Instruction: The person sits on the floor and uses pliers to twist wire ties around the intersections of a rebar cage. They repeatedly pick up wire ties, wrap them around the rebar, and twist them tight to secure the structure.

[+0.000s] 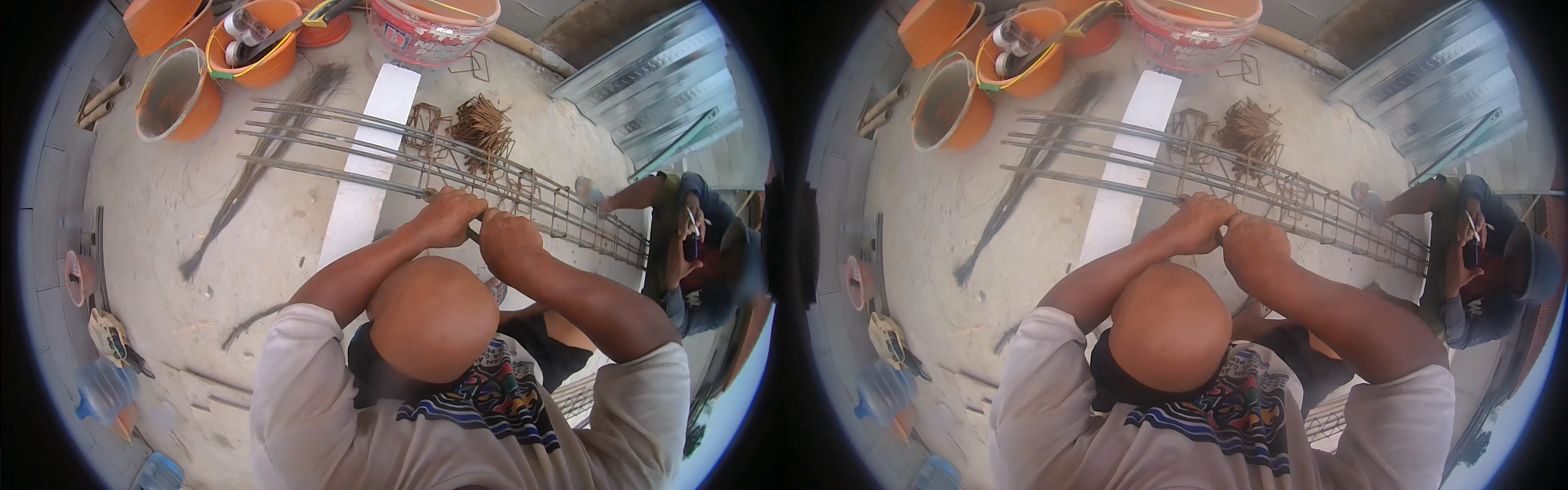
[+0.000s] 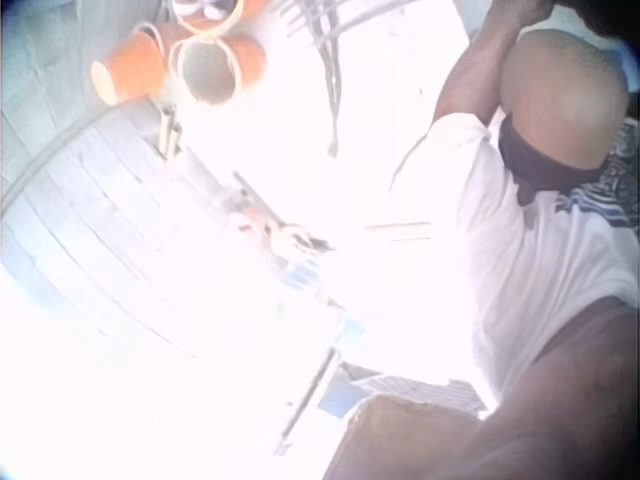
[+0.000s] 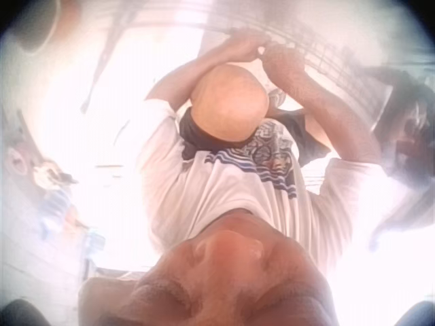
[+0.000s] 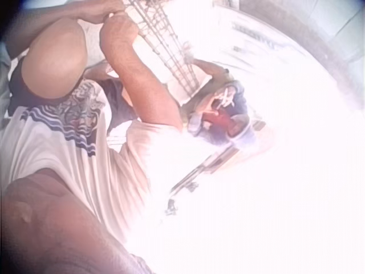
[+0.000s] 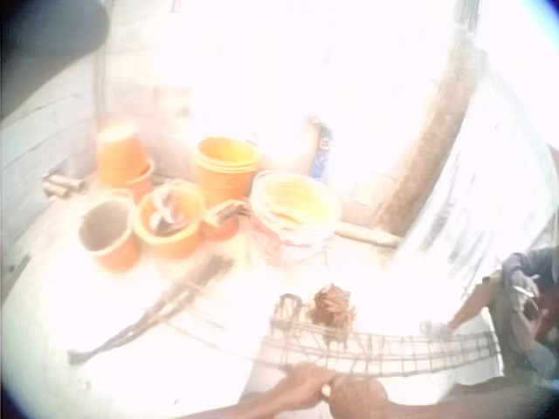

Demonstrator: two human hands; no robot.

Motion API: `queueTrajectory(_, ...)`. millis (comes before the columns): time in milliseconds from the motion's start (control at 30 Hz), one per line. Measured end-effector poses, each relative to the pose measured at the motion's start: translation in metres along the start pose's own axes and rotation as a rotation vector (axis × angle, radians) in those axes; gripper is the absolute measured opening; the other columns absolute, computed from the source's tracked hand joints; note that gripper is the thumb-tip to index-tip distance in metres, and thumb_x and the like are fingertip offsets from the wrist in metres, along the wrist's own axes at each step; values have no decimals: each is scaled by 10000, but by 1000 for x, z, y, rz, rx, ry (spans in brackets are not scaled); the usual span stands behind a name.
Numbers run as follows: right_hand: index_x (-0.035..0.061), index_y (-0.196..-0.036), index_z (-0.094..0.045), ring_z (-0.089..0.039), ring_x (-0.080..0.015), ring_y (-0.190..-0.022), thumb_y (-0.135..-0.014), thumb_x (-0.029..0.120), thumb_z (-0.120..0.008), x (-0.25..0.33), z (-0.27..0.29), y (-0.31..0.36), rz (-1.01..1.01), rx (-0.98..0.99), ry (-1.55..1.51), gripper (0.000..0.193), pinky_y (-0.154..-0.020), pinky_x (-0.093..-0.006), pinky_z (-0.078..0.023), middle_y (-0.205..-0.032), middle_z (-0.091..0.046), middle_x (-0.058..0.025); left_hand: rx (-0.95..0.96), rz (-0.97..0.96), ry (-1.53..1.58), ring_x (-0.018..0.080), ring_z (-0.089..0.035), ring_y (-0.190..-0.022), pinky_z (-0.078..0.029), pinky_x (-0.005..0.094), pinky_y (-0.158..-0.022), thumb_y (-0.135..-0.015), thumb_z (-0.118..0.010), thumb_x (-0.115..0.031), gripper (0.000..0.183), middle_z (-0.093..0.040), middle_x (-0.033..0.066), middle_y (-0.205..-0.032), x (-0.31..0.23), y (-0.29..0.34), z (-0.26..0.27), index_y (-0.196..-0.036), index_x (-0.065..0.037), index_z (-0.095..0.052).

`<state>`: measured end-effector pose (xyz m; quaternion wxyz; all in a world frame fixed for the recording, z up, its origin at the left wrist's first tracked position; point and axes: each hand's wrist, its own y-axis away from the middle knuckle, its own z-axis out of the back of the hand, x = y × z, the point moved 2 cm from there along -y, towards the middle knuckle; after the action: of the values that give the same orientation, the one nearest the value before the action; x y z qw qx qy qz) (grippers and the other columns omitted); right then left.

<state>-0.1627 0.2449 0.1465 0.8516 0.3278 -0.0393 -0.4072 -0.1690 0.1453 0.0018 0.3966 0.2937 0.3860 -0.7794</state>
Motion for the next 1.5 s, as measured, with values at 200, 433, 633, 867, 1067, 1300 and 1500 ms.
queueTrajectory(200, -50, -1030, -624, -715, -291, -690, -801, 155, -662, -36, 1, -28, -153, 733, -635, 309, -588, -395, -586, -822, -672, -168, -160, -131, 10, 301, -572, -929, -413, 415, -838, -709, -701, 1, 313, -597, 72, -904, -8, 6, 12, -993, -72, -592)
queueTrajectory(433, -72, -977, -623, -695, -281, -605, -802, 436, -723, -33, -20, -28, -18, 700, -1105, 547, -427, -388, -561, -725, -636, -170, -100, -137, -75, 314, -534, -891, -418, 414, -812, -660, -697, 14, 302, -545, 84, -863, 4, 17, 9, -914, -76, -558)
queueTrajectory(633, -135, -974, -595, -709, -301, -666, -843, 263, -670, -15, -7, -8, 130, -6, -69, 426, -630, -399, -580, -933, -681, -227, 49, -42, -44, 327, -549, -966, -416, 425, -895, -717, -665, 20, 324, -577, 96, -932, 7, 5, 5, -1022, -63, -589)
queueTrajectory(867, -126, -1192, -509, -733, -241, -729, -852, 141, -529, -57, -78, -13, -8, 693, -1782, 433, -534, -337, -553, -991, -695, -209, -174, 166, -189, 335, -546, -1194, -388, 398, -1075, -751, -709, -82, 611, -577, 174, -1228, -14, 35, 52, -1336, -68, -532)
queueTrajectory(1067, -81, -1288, -466, -716, -277, -760, -904, 181, -519, -20, -81, 2, 192, 446, -1612, 468, -489, -345, -542, -1103, -634, -177, 110, 1153, 686, 275, -659, -996, -502, 416, -899, -993, -565, -384, 491, -679, 158, -1100, 13, 82, 45, -1330, -28, -530)
queueTrajectory(1300, -46, -1109, -558, -699, -282, -683, -937, 257, -551, -27, -120, -4, 229, 444, -1759, 349, -423, -368, -530, -967, -659, -180, 68, 1029, 1201, 299, -700, -914, -595, 409, -779, -982, -600, -298, 330, -666, 167, -1043, 22, 65, 2, -1219, -80, -524)
queueTrajectory(1500, -9, -1275, -557, -683, -219, -848, -1008, 295, -511, -41, -160, 16, 201, 158, -1659, 407, -568, -355, -560, -1006, -654, -118, 9, 1070, 1049, 300, -689, -951, -604, 490, -818, -947, -635, -135, 295, -659, 130, -1030, 4, 57, -6, -1202, -97, -493)
